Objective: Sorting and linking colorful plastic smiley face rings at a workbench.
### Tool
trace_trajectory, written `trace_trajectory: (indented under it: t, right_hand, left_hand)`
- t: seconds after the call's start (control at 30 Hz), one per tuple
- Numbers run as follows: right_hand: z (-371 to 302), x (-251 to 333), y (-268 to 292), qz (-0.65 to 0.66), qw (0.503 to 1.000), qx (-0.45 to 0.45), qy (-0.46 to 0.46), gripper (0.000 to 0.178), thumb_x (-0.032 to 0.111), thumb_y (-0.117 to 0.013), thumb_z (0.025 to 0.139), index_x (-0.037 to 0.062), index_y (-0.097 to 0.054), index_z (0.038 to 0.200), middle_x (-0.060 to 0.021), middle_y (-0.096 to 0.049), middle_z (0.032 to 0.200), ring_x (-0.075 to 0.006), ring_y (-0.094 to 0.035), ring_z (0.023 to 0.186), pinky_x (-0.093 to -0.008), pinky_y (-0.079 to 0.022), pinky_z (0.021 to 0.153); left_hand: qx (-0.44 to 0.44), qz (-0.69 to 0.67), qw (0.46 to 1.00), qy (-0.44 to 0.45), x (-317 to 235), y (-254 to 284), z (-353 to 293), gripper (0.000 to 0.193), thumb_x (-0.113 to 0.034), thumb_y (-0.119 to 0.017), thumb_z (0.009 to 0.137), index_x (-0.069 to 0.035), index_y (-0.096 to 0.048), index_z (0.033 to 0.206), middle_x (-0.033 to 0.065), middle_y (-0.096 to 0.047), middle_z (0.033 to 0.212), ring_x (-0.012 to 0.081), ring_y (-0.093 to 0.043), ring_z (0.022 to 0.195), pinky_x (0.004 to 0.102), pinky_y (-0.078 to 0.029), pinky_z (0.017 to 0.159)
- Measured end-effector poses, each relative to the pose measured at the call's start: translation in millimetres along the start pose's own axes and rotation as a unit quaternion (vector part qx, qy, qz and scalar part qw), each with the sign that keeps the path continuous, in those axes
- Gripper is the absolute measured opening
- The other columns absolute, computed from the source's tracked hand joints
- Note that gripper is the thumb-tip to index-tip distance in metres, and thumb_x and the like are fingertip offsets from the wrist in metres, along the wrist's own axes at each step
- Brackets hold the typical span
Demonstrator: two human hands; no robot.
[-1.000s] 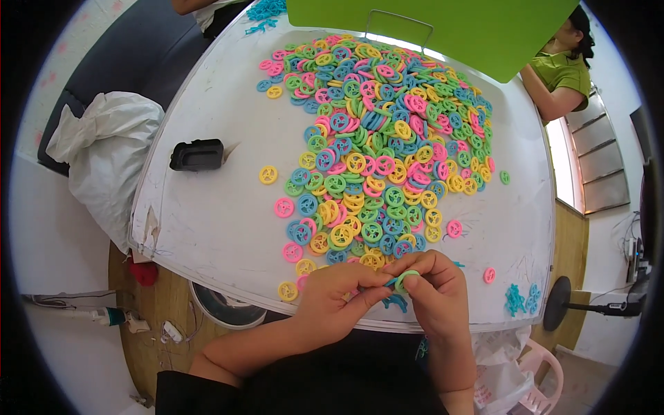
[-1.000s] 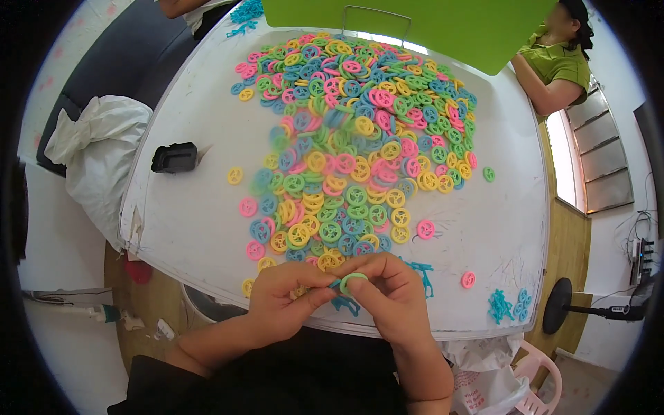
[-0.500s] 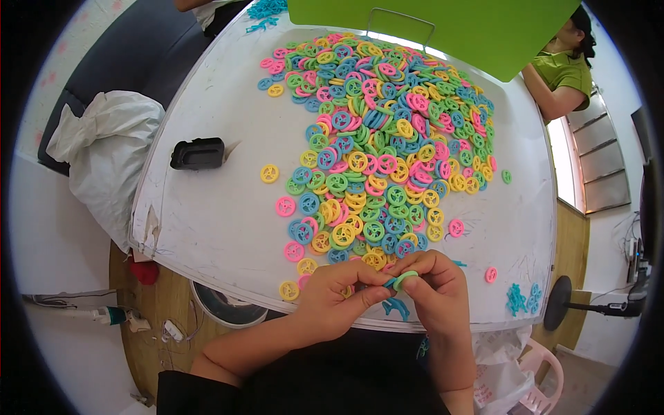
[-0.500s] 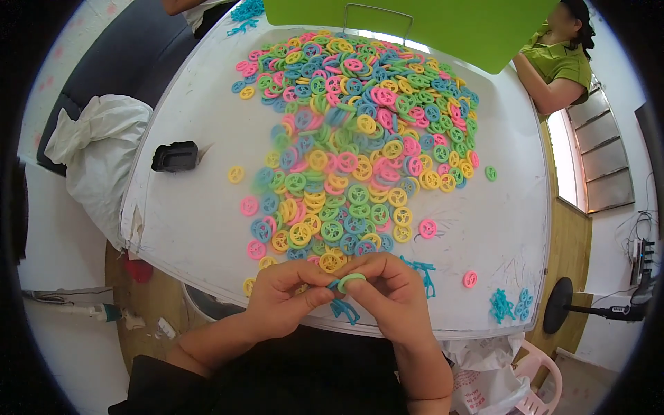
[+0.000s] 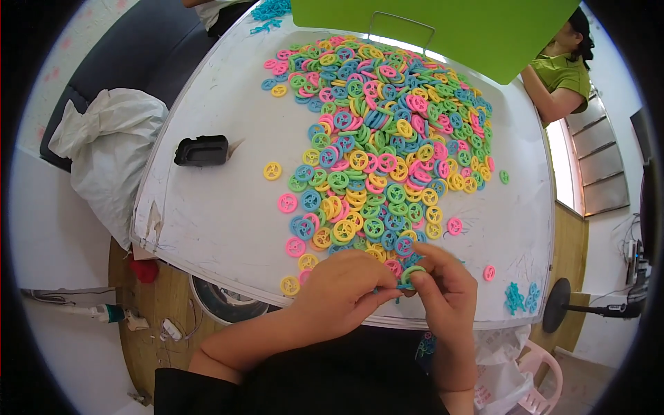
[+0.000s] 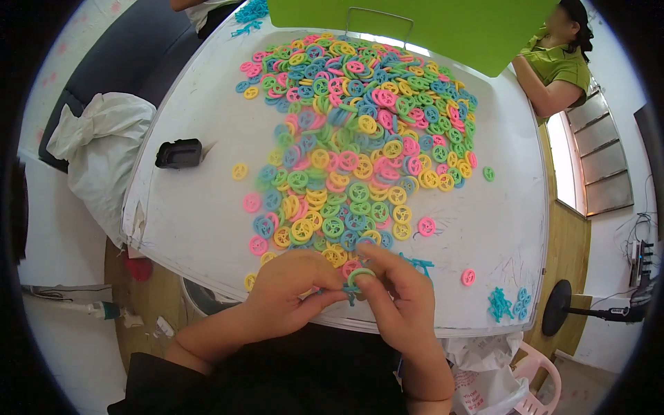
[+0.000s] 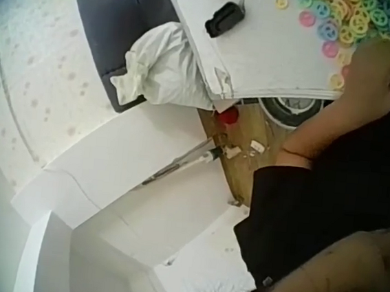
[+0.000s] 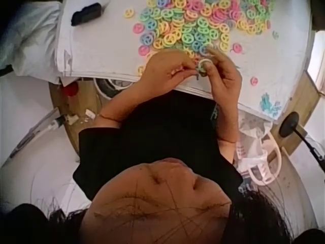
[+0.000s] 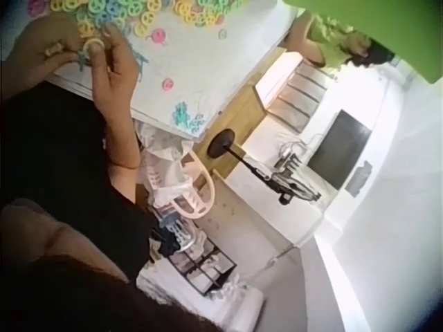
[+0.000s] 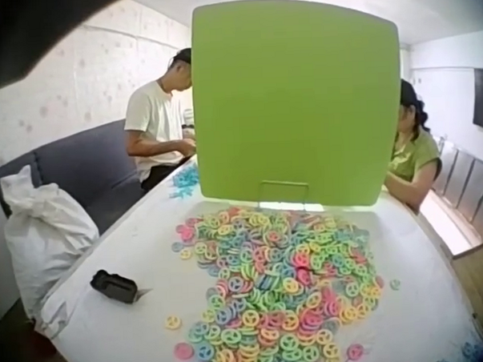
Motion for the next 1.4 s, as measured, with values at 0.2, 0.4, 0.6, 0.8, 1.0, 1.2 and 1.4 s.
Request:
trace_trajectory:
  t: [0.2,0.4,0.6,0.8,1.0,1.2,1.4]
  right_hand:
    - [12,-13,5,-0.118,0.958,0.04,0.259,0.031,-0.004,-0.066,0.091,-0.0057,-0.066,0.122,-0.0092,-0.065,0.095,-0.0149,-0.063,0.085,-0.0262,-0.052,0.073]
    - [0,-11,8,-0.103,0.983,0.063,0.141,0.041,-0.004,-0.068,0.087,-0.0065,-0.063,0.127,-0.0119,-0.064,0.108,-0.0167,-0.064,0.088,-0.0293,-0.054,0.076]
    - [-1,-10,-1,0.078,0.994,0.039,0.07,0.05,-0.005,-0.075,0.083,0.0,-0.065,0.131,-0.0078,-0.067,0.097,-0.0137,-0.061,0.08,-0.0287,-0.048,0.069]
    - [-3,-9,11,-0.059,0.986,0.066,0.141,0.044,-0.007,-0.071,0.083,-0.0045,-0.065,0.126,-0.0087,-0.063,0.102,-0.015,-0.063,0.089,-0.0283,-0.053,0.076]
    - [1,-3,12,-0.116,0.978,0.106,0.141,0.043,-0.007,-0.072,0.082,-0.0047,-0.066,0.125,-0.008,-0.065,0.098,-0.0137,-0.064,0.087,-0.0258,-0.053,0.072]
    - [-6,-5,13,0.136,0.984,0.101,-0.062,0.037,-0.006,-0.07,0.086,-0.0044,-0.065,0.122,-0.0078,-0.07,0.096,-0.0134,-0.068,0.081,-0.0246,-0.055,0.072]
    - [0,1,1,-0.383,0.872,0.031,0.303,0.034,-0.002,-0.069,0.088,-0.0036,-0.065,0.122,-0.0099,-0.071,0.093,-0.0163,-0.067,0.074,-0.0272,-0.055,0.069]
  left_hand:
    - [0.017,-0.074,0.996,0.04,5,-1,3,0.016,-0.005,-0.082,0.081,-0.007,-0.071,0.094,0.0057,-0.072,0.089,0.023,-0.068,0.078,0.0343,-0.051,0.071]
    - [-0.008,-0.155,0.98,0.122,9,2,1,0.016,-0.005,-0.082,0.083,-0.005,-0.072,0.096,0.0069,-0.073,0.091,0.0213,-0.069,0.081,0.032,-0.053,0.073]
    - [0.023,-0.102,0.992,0.069,9,3,3,0.015,-0.004,-0.082,0.083,-0.004,-0.072,0.094,0.0071,-0.074,0.09,0.0204,-0.071,0.081,0.0316,-0.053,0.072]
    - [0.004,-0.138,0.986,0.096,8,0,1,0.011,-0.013,-0.08,0.085,-0.009,-0.072,0.092,0.0036,-0.07,0.084,0.0242,-0.066,0.075,0.0364,-0.049,0.068]
    - [0.027,-0.068,0.997,0.04,8,2,1,0.012,-0.011,-0.08,0.085,-0.008,-0.072,0.093,0.0044,-0.071,0.086,0.0237,-0.066,0.077,0.0349,-0.05,0.067]
    - [0.021,-0.171,0.977,0.122,7,-3,-7,0.012,-0.004,-0.081,0.086,-0.005,-0.071,0.093,0.0061,-0.073,0.089,0.0169,-0.07,0.08,0.0295,-0.052,0.071]
    - [-0.023,-0.186,0.962,0.197,8,-9,-10,0.013,-0.004,-0.079,0.086,-0.004,-0.071,0.095,0.0071,-0.073,0.089,0.0165,-0.069,0.08,0.0288,-0.051,0.069]
Point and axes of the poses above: each hand's wrist, its own z-axis towards the middle knuckle, its own y-axis out of the back of the hand, x = y × z, the point moved 1 cm from there along z, towards the middle knuckle
